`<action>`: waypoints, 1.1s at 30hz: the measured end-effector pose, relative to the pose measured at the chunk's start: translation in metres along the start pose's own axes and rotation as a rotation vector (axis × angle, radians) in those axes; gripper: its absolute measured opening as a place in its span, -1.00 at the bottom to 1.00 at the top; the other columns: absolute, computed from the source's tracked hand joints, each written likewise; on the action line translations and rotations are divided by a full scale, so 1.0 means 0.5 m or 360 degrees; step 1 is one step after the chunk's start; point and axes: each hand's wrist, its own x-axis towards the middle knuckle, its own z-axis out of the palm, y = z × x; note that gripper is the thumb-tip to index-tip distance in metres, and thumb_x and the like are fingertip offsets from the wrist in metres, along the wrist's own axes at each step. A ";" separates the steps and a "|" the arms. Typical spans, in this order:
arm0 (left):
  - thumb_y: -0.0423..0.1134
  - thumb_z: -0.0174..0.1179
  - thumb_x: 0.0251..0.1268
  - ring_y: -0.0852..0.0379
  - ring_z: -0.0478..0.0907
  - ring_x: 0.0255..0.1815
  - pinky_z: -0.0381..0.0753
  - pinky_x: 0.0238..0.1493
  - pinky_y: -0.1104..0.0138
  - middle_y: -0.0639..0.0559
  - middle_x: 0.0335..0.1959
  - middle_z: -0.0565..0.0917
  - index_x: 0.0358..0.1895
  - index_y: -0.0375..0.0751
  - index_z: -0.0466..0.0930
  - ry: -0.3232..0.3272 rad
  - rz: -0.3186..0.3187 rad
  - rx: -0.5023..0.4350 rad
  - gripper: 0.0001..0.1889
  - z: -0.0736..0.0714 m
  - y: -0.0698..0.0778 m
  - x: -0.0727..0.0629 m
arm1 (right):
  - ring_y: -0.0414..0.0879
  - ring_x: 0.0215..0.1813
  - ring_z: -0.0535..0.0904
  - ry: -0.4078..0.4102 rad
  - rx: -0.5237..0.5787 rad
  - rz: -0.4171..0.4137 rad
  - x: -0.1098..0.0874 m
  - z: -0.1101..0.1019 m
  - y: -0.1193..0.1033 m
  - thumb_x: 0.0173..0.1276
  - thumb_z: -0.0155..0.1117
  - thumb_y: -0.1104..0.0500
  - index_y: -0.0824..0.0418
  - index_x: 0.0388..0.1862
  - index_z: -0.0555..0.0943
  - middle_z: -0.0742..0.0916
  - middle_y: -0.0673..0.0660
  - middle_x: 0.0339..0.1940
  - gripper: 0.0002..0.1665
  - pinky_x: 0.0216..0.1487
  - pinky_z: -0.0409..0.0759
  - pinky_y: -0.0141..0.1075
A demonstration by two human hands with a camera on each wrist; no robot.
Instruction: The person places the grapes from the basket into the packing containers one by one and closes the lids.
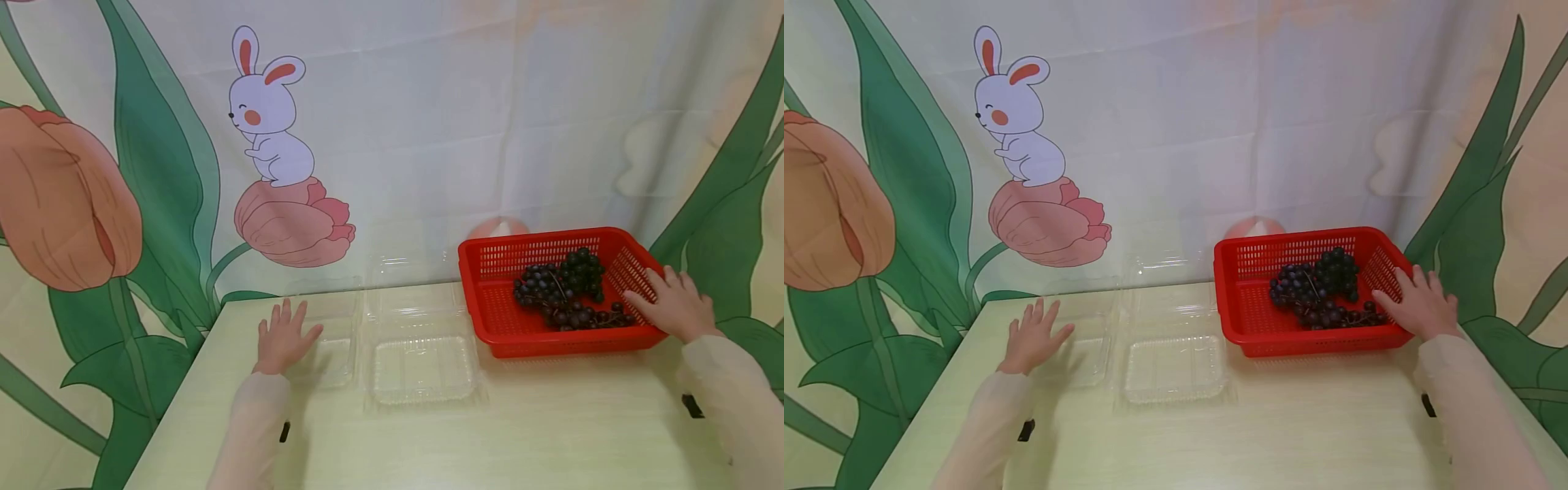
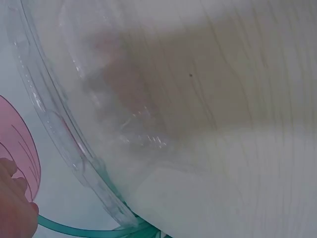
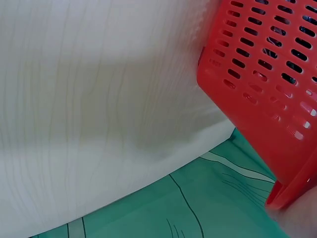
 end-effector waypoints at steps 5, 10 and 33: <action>0.22 -0.17 0.22 -0.28 -0.28 0.38 -0.27 0.24 -0.21 -0.31 0.39 -0.17 0.38 -0.13 -0.08 0.0019 0.0052 -0.0038 -0.24 0.005 0.027 0.007 | 0.47 0.24 -0.15 0.0021 0.0018 0.0010 -0.002 -0.001 0.004 0.24 -0.29 -0.38 0.34 0.37 -0.11 0.00 0.56 0.29 0.01 -0.04 -0.04 0.44; 0.23 -0.19 0.22 -0.25 -0.24 0.39 -0.22 0.25 -0.20 -0.28 0.39 -0.13 0.38 -0.11 -0.08 0.0039 0.0155 -0.0043 -0.25 0.013 0.059 0.007 | 0.47 0.22 -0.11 0.0013 0.0022 0.0025 -0.002 0.000 0.007 0.23 -0.29 -0.39 0.35 0.36 -0.10 0.02 0.56 0.28 0.02 -0.06 0.02 0.42; 0.19 -0.16 0.23 -0.16 -0.06 0.39 -0.06 0.26 -0.13 -0.20 0.38 0.03 0.37 -0.06 0.01 0.0100 0.0526 -0.0091 -0.31 0.047 0.194 -0.015 | 0.51 0.12 0.02 -0.0049 -0.0005 0.0018 -0.005 -0.004 0.006 0.27 -0.32 -0.35 0.41 0.32 -0.01 0.09 0.59 0.24 -0.03 -0.11 0.18 0.37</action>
